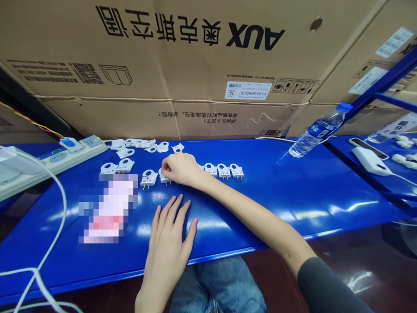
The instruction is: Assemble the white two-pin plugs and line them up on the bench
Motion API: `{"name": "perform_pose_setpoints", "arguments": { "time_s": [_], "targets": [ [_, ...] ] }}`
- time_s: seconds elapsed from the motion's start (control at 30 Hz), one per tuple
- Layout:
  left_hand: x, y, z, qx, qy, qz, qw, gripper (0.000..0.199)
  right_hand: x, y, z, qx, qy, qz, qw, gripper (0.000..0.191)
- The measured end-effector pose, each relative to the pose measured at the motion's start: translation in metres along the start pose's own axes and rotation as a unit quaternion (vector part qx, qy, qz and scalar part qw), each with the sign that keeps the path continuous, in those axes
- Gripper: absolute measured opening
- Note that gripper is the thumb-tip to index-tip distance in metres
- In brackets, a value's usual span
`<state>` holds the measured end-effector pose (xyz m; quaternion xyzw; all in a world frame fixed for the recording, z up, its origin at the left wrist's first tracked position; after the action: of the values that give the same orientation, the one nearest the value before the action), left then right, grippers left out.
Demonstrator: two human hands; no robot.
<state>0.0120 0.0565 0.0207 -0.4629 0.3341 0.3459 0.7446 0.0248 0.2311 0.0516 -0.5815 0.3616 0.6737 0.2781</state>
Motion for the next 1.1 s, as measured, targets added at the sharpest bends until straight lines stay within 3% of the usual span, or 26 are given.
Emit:
{"name": "perform_pose_setpoints", "arguments": {
  "time_s": [0.2,0.3,0.4,0.53,0.63,0.77,0.87,0.97,1.1],
  "targets": [
    [0.0,0.0,0.0,0.0,-0.001,-0.008,1.0,0.043,-0.018,-0.01,-0.005,-0.012,0.042,0.005,0.999,0.021],
    [0.0,-0.001,0.0,-0.002,0.002,-0.01,1.0,0.043,-0.021,-0.018,-0.016,-0.045,0.141,0.013,0.989,0.015],
    [0.0,0.0,0.0,-0.004,0.004,-0.012,1.0,0.044,-0.028,-0.028,-0.027,-0.076,0.187,0.018,0.979,0.011],
    [-0.001,0.0,0.0,-0.004,0.0,-0.013,1.0,0.044,-0.024,-0.04,-0.037,-0.099,0.259,0.019,0.961,0.004],
    [0.0,-0.001,0.0,-0.003,-0.001,-0.012,1.0,0.044,-0.019,-0.046,-0.036,-0.097,0.275,0.03,0.956,0.008],
    [0.0,-0.001,0.0,0.004,-0.002,-0.005,1.0,0.044,-0.015,-0.038,-0.027,-0.105,0.236,0.057,0.964,0.01],
    [0.0,-0.002,-0.001,0.013,-0.008,0.0,1.0,0.043,-0.022,-0.027,-0.014,-0.079,0.098,0.052,0.991,0.015],
    [-0.002,-0.002,-0.001,0.014,-0.013,0.003,1.0,0.042,-0.024,-0.01,-0.006,-0.066,-0.022,0.048,0.996,0.021],
    [-0.001,-0.001,-0.001,0.009,-0.01,0.002,1.0,0.042,-0.007,0.021,0.003,-0.094,-0.044,0.034,0.994,0.023]
  ]
}}
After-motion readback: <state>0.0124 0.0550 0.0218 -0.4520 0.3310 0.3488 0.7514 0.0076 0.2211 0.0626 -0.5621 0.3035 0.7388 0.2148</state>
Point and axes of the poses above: each hand's wrist, its own z-axis towards the middle knuckle, its own x-axis out of the palm, y = z × x, the point moved 9 cm from there along z, towards the middle knuckle, and after that the axes turned 12 degrees about -z, right-handed, at the moved point
